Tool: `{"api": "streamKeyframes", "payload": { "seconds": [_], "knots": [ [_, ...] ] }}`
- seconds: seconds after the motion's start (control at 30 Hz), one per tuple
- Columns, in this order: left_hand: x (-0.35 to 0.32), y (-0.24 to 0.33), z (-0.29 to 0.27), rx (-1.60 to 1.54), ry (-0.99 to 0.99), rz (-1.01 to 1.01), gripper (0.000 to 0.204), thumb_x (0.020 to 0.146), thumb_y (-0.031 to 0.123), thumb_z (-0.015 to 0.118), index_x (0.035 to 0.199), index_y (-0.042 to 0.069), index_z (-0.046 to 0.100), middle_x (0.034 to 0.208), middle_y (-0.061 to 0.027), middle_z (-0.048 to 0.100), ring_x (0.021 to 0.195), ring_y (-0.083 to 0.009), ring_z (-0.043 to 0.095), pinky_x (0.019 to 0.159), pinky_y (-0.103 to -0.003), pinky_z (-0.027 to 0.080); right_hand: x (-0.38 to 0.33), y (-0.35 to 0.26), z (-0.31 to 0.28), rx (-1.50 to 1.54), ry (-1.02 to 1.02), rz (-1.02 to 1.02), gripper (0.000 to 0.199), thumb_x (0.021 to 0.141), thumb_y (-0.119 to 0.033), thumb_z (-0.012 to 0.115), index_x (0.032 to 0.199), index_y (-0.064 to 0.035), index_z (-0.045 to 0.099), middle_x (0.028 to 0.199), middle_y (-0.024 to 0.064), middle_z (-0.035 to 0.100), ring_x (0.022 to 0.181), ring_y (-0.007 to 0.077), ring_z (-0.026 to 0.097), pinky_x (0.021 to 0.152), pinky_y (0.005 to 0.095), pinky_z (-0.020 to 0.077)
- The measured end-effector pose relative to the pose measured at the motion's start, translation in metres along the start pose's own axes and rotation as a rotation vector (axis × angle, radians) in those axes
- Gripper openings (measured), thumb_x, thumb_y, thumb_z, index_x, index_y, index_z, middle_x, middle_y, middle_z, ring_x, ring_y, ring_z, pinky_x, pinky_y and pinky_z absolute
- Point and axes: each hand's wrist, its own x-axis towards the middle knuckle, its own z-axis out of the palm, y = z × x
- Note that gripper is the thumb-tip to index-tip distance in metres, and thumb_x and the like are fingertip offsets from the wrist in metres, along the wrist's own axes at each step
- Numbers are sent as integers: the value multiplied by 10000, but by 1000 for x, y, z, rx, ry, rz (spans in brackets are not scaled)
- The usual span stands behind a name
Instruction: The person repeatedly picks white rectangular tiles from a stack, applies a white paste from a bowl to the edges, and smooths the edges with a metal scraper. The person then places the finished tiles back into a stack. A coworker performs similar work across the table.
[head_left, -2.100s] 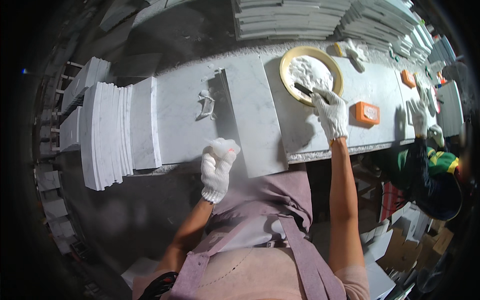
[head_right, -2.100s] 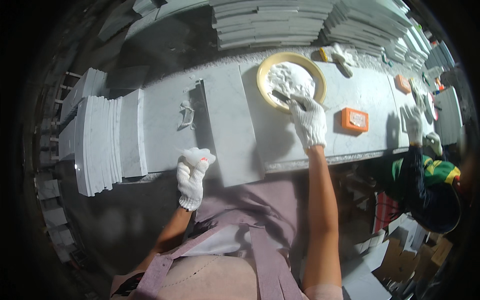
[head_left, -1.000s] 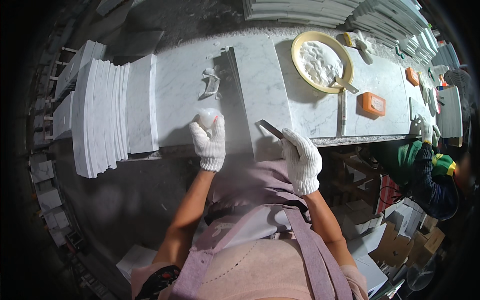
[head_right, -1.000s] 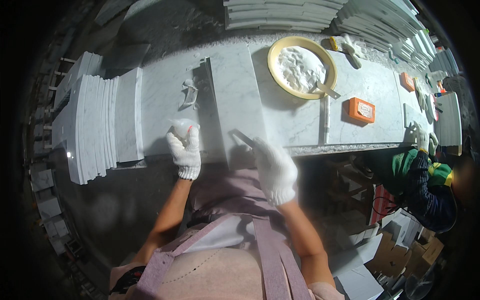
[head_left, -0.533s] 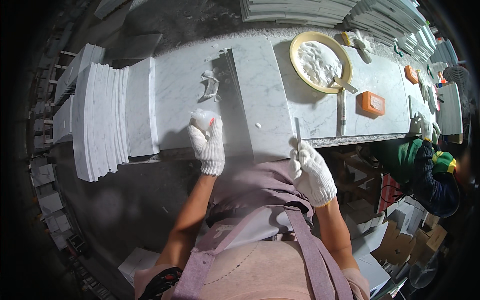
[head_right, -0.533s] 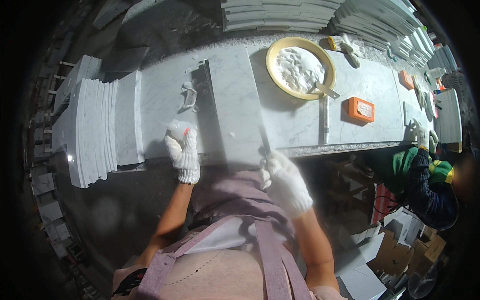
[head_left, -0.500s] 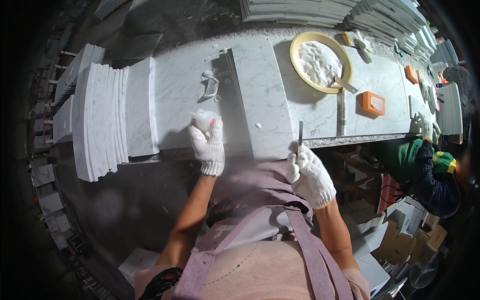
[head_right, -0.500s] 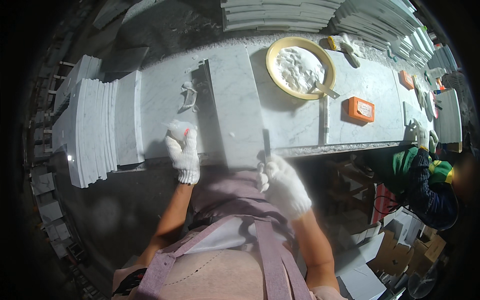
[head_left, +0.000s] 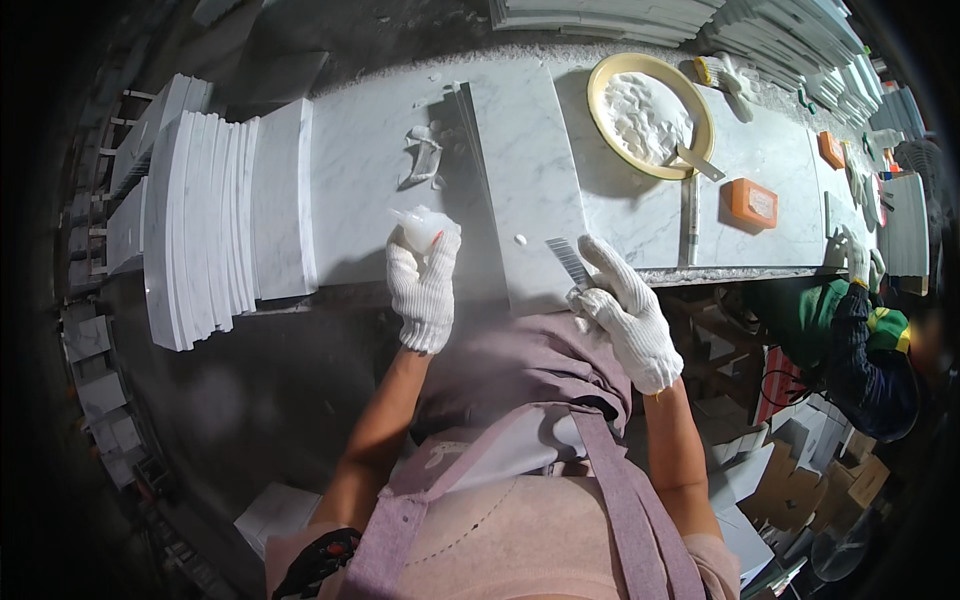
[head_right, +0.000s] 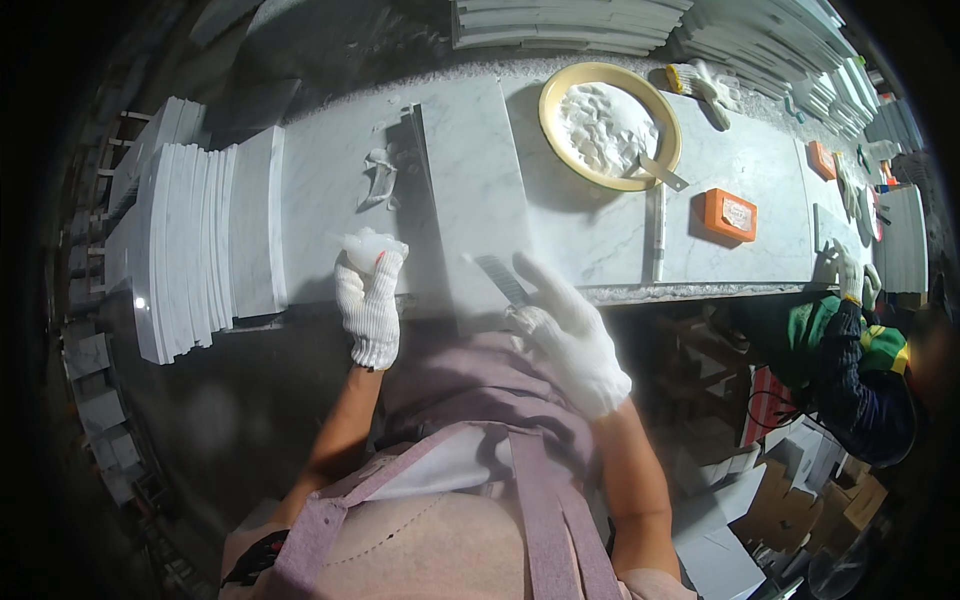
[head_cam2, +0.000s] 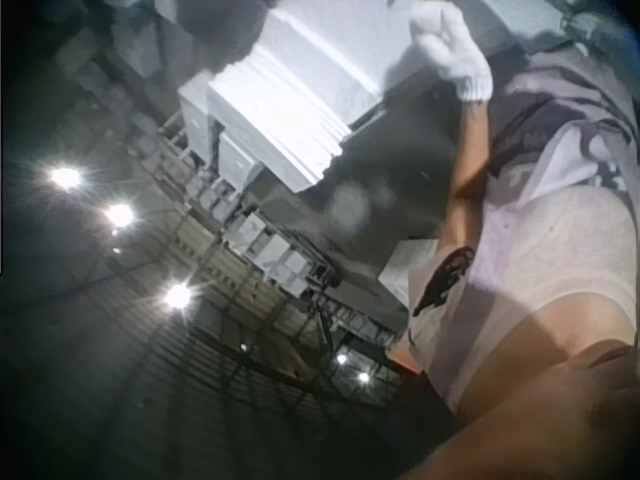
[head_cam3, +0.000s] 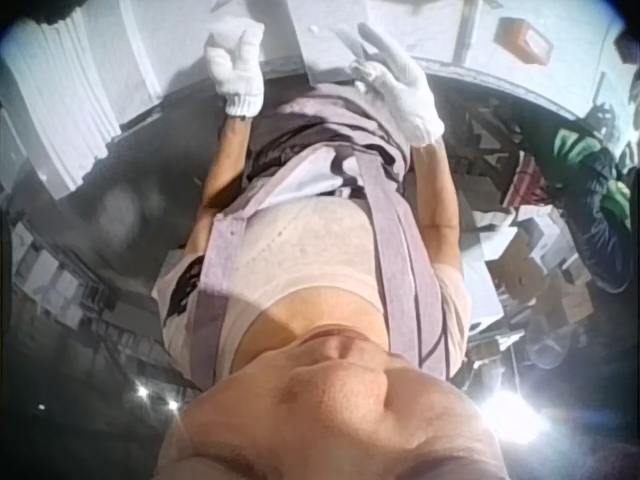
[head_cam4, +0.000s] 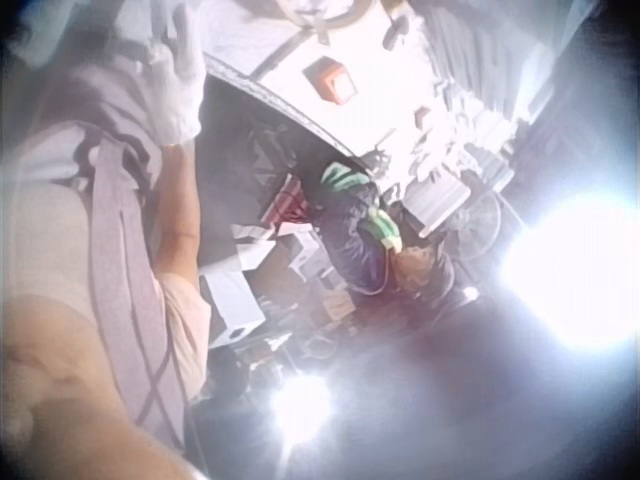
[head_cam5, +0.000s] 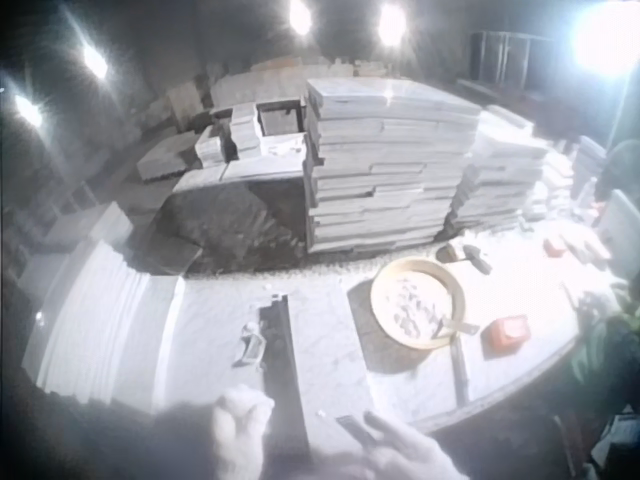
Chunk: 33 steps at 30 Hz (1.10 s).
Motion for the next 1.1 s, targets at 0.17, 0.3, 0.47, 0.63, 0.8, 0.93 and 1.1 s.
{"api": "streamKeyframes", "payload": {
  "seconds": [0.17, 0.3, 0.47, 0.63, 0.8, 0.93, 1.1],
  "knots": [
    [-4, 10, 4, -93, -58, -6, 426, 989, 7, 714, 1379, 14, 543, 1188, -109, 699, 1067, -198, 707, 986, -345, 586, 12, -6, 10, -693, 34, -314, 557, 920, -19, 671, 1470, -85, 613, 1072, 129, 725, 861, 229, 704, 740, 339, 556],
    [-4, 12, 2, -39, -70, 1, 438, 988, 6, 714, 1392, 11, 543, 1195, -109, 696, 1062, -199, 708, 987, -345, 588, 17, -7, 15, -1011, 45, -428, 426, 956, -129, 664, 1376, -200, 647, 988, 137, 746, 812, 347, 723, 701, 439, 565],
    [-3, 7, 0, -73, -92, 17, 452, 987, 2, 714, 1404, 5, 537, 1211, -114, 691, 1072, -207, 709, 1001, -361, 592, 26, -4, 15, -1171, 63, -499, 367, 983, -212, 634, 1346, -265, 636, 903, 115, 742, 719, 355, 716, 611, 463, 553],
    [-4, 8, 1, -95, -95, -17, 440, 987, 1, 712, 1393, 5, 541, 1217, -119, 689, 1078, -213, 710, 1012, -379, 597, 33, 2, 18, -1223, 54, -552, 438, 988, -221, 635, 1418, -297, 605, 888, 109, 735, 713, 351, 717, 582, 469, 548],
    [-3, 13, 1, -123, -91, -49, 459, 933, -5, 787, 1345, 16, 583, 1227, -58, 664, 1081, -125, 651, 967, -300, 576, 40, 3, 23, -1273, 75, -542, 459, 995, -218, 626, 1442, -317, 592, 889, 103, 731, 709, 345, 720, 571, 462, 548],
    [-4, 13, 1, -96, -98, -9, 436, 984, -4, 714, 1384, -1, 543, 1211, -120, 686, 1068, -216, 712, 1007, -367, 595, 42, 7, 24, -1280, 84, -527, 501, 1002, -202, 614, 1481, -337, 553, 904, 136, 705, 695, 356, 717, 568, 465, 554],
    [-3, 14, -2, -98, -84, -21, 454, 979, 1, 723, 1395, -4, 540, 1205, -124, 690, 1063, -221, 714, 1003, -366, 596, 30, 17, 26, -1517, 37, -402, 590, 1008, -178, 602, 1551, -363, 466, 940, 174, 672, 703, 359, 720, 560, 464, 563]
  ]
}}
